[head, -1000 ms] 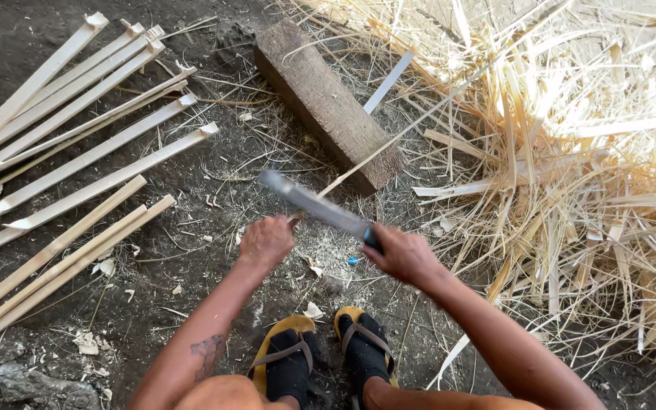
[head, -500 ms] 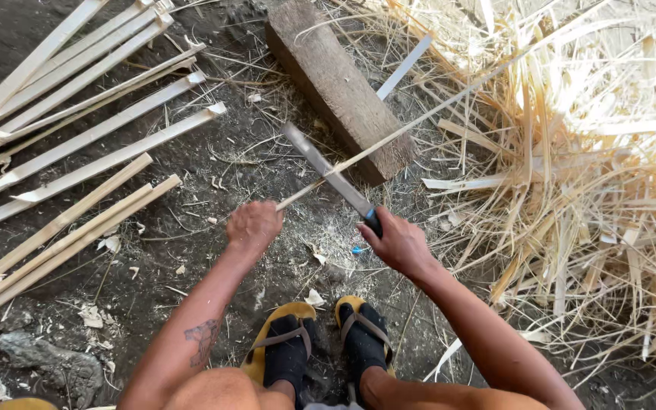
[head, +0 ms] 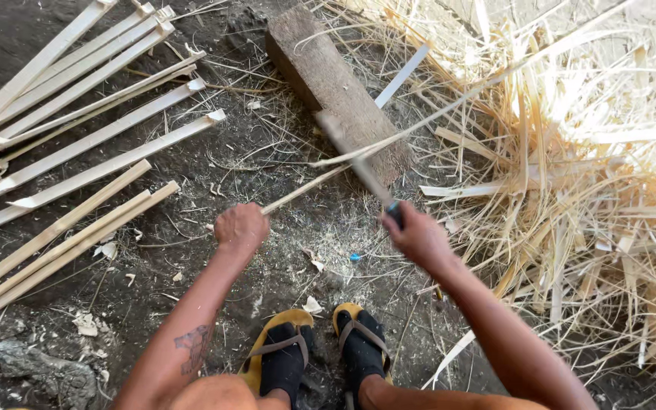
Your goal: The person uses a machete to shave thin strips from long bamboo sticks, repeatedly scraping the surface to smooth and thin the material. The person holds the bamboo against a wooden block and shaves it lengthwise, then places the finished pieces aside.
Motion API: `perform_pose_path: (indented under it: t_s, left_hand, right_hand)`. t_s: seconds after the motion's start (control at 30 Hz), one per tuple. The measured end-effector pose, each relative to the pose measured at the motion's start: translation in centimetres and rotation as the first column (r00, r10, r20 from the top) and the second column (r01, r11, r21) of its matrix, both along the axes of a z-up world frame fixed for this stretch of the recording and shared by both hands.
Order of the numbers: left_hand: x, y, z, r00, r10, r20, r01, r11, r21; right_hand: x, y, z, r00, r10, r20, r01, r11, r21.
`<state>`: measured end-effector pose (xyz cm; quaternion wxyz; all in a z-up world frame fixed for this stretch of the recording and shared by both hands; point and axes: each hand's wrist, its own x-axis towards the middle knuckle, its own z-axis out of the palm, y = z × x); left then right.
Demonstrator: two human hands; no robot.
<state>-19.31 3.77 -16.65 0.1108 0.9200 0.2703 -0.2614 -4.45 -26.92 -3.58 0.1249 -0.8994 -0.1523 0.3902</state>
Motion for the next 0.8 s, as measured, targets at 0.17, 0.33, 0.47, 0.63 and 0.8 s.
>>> perform_pose_path:
  t_s: [0.17,0.33,0.47,0.63,0.8]
  left_hand:
    - [-2.1,1.3,-2.2,1.000,0.008,0.023,-0.007,0.998,-0.057]
    - [-7.9,5.9,-1.9,0.995,-0.094,0.027,0.092,0.994,0.055]
    - [-6.6,6.7,-1.9,0.997,-0.077,-0.024,0.079,0.994,0.070]
    - [-7.3,7.2,-1.9,0.993,-0.100,-0.069,0.104,0.993,0.048]
    - [-12.6,9.8,-0.3,0.995,0.054,-0.081,-0.050,0.997,0.051]
  right_hand:
    - [-1.6,0.4,-1.9,0.939,0.329,0.103,-0.332,0.943,0.015]
    - [10.3,-5.5,-1.8,0.947,-0.113,0.299,0.150,0.984,-0.102]
    - [8.2,-4.2,-2.3,0.969,-0.016,0.245,0.018,1.000,-0.004]
    - [3.2,-2.3,-2.8,0.973,0.222,0.055,-0.220,0.974,-0.046]
    - [14.5,-9.3,-1.4,0.909,-0.223,0.351,0.285,0.949,-0.134]
